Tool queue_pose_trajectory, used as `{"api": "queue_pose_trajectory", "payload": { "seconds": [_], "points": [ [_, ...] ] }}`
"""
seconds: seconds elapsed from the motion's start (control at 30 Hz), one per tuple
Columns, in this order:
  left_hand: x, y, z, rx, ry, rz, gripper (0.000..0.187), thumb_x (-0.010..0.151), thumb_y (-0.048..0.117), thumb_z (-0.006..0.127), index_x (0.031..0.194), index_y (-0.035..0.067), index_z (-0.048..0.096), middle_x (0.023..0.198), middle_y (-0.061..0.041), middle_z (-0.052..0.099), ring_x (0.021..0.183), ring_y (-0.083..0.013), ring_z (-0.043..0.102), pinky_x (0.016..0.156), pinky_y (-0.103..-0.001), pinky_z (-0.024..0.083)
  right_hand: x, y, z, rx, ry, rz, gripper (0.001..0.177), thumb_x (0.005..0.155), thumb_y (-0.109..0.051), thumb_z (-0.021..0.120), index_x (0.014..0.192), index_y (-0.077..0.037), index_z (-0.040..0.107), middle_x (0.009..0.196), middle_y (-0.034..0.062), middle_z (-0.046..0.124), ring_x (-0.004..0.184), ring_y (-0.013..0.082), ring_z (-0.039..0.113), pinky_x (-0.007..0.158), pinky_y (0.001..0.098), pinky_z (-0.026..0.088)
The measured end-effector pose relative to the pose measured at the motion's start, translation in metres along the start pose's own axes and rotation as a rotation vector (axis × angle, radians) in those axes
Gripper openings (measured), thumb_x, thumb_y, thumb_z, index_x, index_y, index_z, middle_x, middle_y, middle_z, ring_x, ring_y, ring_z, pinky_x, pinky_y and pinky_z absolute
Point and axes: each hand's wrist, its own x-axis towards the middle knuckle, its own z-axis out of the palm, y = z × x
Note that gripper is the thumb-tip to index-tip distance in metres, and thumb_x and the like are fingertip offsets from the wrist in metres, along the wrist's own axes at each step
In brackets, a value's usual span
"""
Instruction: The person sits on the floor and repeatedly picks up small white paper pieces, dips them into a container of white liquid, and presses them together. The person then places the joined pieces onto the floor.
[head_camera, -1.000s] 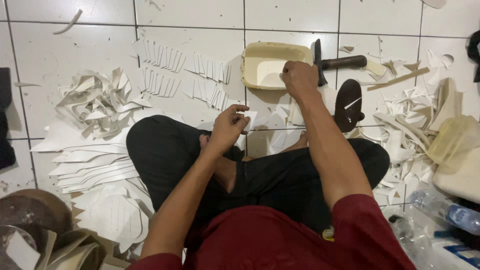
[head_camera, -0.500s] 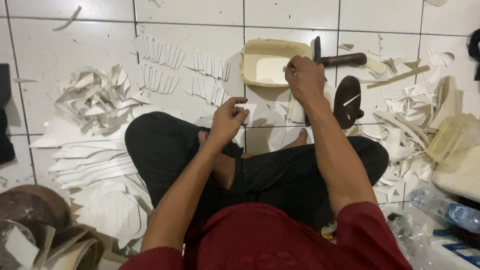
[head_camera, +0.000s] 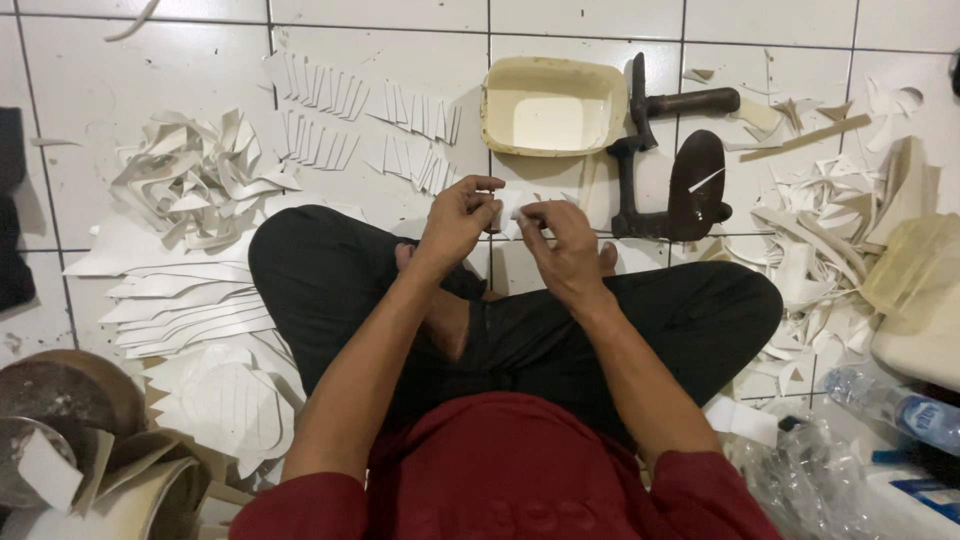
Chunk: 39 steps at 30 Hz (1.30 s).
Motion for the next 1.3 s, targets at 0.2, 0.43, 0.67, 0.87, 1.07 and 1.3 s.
{"api": "queue_pose_trajectory", "payload": {
  "seconds": [0.2,0.43,0.67,0.87,1.07,1.3],
  "points": [
    [-0.004,0.0,-0.003,0.002,-0.071,0.057,0.027,0.085,0.002,0.055,0.11,0.004,0.061,0.08,-0.012,0.066,0.068,-0.0137,0.06,0.061,-0.025,0.052,0.0,0.014,0.004,-0.045,0.026,0.0,0.005,0.087,-0.006,0.064,0.091,-0.008,0.065,0.073,0.0065,0.062,0.066,0.0236,0.061,0.066,0.0342,0.047],
    [-0.004,-0.002,-0.005,0.002,-0.095,0.065,0.027,0.085,0.003,0.056,0.111,0.004,0.061,0.082,-0.012,0.066,0.07,-0.0124,0.058,0.063,-0.025,0.05,-0.006,0.001,0.006,-0.011,-0.029,-0.027,0.005,0.087,-0.006,0.064,0.091,-0.008,0.065,0.072,0.0065,0.06,0.066,0.0231,0.061,0.065,0.0323,0.046],
    [-0.002,-0.009,-0.004,-0.01,-0.136,0.046,0.027,0.084,0.002,0.056,0.111,0.002,0.06,0.083,-0.014,0.065,0.07,-0.0141,0.058,0.062,-0.025,0.051,-0.004,0.02,0.006,-0.049,0.014,-0.035,0.006,0.086,-0.004,0.065,0.092,-0.006,0.064,0.072,0.0086,0.059,0.065,0.0252,0.061,0.063,0.0346,0.047],
    [0.002,-0.011,-0.002,-0.002,-0.142,0.038,0.027,0.084,0.001,0.056,0.111,0.001,0.06,0.084,-0.017,0.066,0.069,-0.0149,0.06,0.06,-0.025,0.053,-0.001,0.021,0.005,-0.025,0.033,0.007,0.005,0.088,-0.006,0.062,0.093,-0.005,0.064,0.073,0.0092,0.059,0.066,0.0253,0.06,0.063,0.0348,0.047],
    [0.006,-0.022,-0.002,-0.037,-0.136,0.026,0.028,0.085,0.001,0.056,0.112,0.001,0.059,0.086,-0.017,0.065,0.07,-0.0148,0.06,0.061,-0.025,0.054,-0.011,0.001,0.007,-0.085,-0.073,-0.092,0.005,0.085,-0.006,0.065,0.09,-0.006,0.064,0.069,0.0077,0.058,0.065,0.0259,0.06,0.063,0.035,0.045],
    [0.008,-0.024,-0.004,-0.05,-0.116,0.014,0.028,0.085,0.004,0.056,0.112,0.004,0.059,0.087,-0.016,0.067,0.069,-0.0141,0.063,0.06,-0.024,0.056,-0.015,-0.001,0.009,-0.119,-0.124,-0.141,0.005,0.085,-0.009,0.065,0.089,-0.008,0.064,0.07,0.0053,0.057,0.067,0.024,0.059,0.064,0.0339,0.044]
  ]
}}
